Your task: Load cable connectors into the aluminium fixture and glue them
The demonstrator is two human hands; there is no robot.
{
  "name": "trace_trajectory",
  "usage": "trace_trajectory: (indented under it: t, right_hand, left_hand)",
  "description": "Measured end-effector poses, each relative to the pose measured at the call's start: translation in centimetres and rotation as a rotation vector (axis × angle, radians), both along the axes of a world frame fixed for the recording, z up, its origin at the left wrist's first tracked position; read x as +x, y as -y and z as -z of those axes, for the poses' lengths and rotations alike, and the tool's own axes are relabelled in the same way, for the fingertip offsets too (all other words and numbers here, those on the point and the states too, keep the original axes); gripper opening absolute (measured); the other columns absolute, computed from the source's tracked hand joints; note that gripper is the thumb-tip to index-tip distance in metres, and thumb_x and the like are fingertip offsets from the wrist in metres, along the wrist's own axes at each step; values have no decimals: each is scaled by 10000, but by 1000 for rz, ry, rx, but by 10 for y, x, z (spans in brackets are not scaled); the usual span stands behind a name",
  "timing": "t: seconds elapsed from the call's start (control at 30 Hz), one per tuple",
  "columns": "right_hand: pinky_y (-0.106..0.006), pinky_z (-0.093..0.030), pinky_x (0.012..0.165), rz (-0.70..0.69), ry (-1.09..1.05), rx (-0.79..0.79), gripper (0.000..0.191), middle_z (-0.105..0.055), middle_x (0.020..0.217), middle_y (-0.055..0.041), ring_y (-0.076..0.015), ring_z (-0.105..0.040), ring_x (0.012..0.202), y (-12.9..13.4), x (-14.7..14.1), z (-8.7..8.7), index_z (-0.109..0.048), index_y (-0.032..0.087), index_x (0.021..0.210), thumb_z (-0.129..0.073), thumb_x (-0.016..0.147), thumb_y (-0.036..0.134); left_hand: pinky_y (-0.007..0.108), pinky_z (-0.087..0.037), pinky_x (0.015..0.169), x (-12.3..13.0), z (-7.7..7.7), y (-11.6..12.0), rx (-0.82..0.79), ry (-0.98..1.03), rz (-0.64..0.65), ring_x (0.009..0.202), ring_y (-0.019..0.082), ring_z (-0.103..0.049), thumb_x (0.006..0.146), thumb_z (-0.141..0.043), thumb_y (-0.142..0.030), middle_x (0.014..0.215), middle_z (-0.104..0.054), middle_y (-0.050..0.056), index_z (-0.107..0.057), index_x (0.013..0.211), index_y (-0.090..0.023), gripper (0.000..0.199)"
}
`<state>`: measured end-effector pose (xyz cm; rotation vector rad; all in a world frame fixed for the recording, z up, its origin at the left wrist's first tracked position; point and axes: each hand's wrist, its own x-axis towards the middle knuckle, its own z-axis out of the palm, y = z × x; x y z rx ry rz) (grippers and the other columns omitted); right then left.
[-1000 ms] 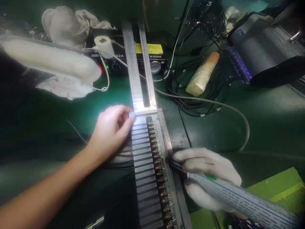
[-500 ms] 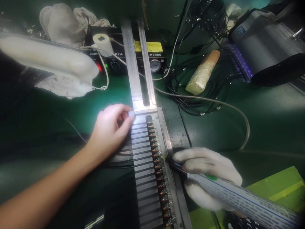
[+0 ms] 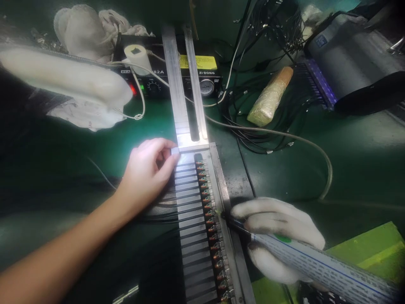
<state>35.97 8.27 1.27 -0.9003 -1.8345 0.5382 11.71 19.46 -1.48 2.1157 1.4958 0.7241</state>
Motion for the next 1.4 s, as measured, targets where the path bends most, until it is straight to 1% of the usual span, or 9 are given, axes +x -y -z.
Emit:
trace_trajectory:
  t: [0.1, 0.23, 0.57, 0.7, 0.8, 0.9, 1.0, 1.13, 1.4]
  right_hand:
    - [-257, -646, 671, 4, -7, 1, 121, -727, 734, -69, -203, -758, 785, 1, 0, 1, -674, 115, 873, -617, 780, 61]
    - [-268, -647, 687, 23, -5, -32, 155, -742, 808, -82, -204, -754, 807, 2, 2, 3, -680, 120, 888, -630, 762, 46]
    - [-309, -662, 675, 38, -3, -55, 123, -757, 892, -104, -224, -754, 793, 0, 2, 2, -686, 139, 909, -664, 790, 116]
    - [-302, -664, 703, 14, 24, -48, 144, -758, 911, -114, -228, -754, 831, 0, 4, 2, -695, 122, 915, -680, 778, 81]
    - [-310, -663, 734, 28, -11, -28, 198, -753, 922, -100, -232, -747, 880, 5, 6, 2, -690, 122, 964, -673, 777, 58]
    - [-302, -661, 728, 26, -24, -20, 213, -745, 862, -74, -231, -748, 884, 13, 6, 0, -679, 121, 977, -648, 781, 44]
    - [-279, -653, 701, 21, 40, -6, 167, -750, 831, -81, -220, -756, 837, 16, 5, -2, -679, 115, 919, -639, 773, 44]
    - [-286, -655, 669, 7, 61, 2, 146, -752, 834, -105, -226, -760, 812, 13, 2, -1, -676, 107, 900, -629, 767, 70]
    - [-288, -658, 645, 8, 35, -3, 180, -746, 791, -84, -225, -761, 794, 10, 2, 0, -671, 129, 921, -615, 760, 71]
  left_hand:
    - [305, -423, 637, -1, 0, 0, -2, -2, 2, 702, 172, -549, 887, -568, -350, 771, -596, 6, -644, 913, -180, 189]
    - [301, -420, 628, -1, 1, 1, 0, -2, 4, 710, 173, -551, 885, -574, -351, 778, -597, 6, -641, 921, -185, 183]
    - [299, -415, 608, 0, -1, 1, -29, -21, -16, 702, 179, -547, 878, -561, -383, 760, -587, 8, -636, 905, -197, 202]
    - [305, -425, 619, 1, -2, 1, -35, -20, -20, 719, 185, -557, 878, -554, -398, 785, -605, 16, -636, 915, -198, 219]
    - [306, -426, 621, 1, -1, 0, -34, -17, -21, 717, 188, -559, 874, -555, -398, 775, -603, 14, -637, 912, -198, 220]
    - [301, -419, 611, 0, -1, 0, -36, -17, -21, 710, 184, -557, 878, -557, -396, 769, -593, 13, -639, 915, -194, 221]
    - [295, -417, 608, -1, 0, 0, -38, -9, -12, 709, 179, -555, 886, -563, -395, 782, -595, 14, -639, 921, -193, 219]
    - [293, -415, 603, 0, -1, 1, -35, -15, -19, 711, 181, -549, 880, -565, -392, 777, -591, 14, -629, 907, -197, 206]
    - [295, -417, 599, 1, -1, 0, -47, -12, -25, 694, 182, -539, 866, -566, -397, 766, -582, 13, -622, 898, -210, 198]
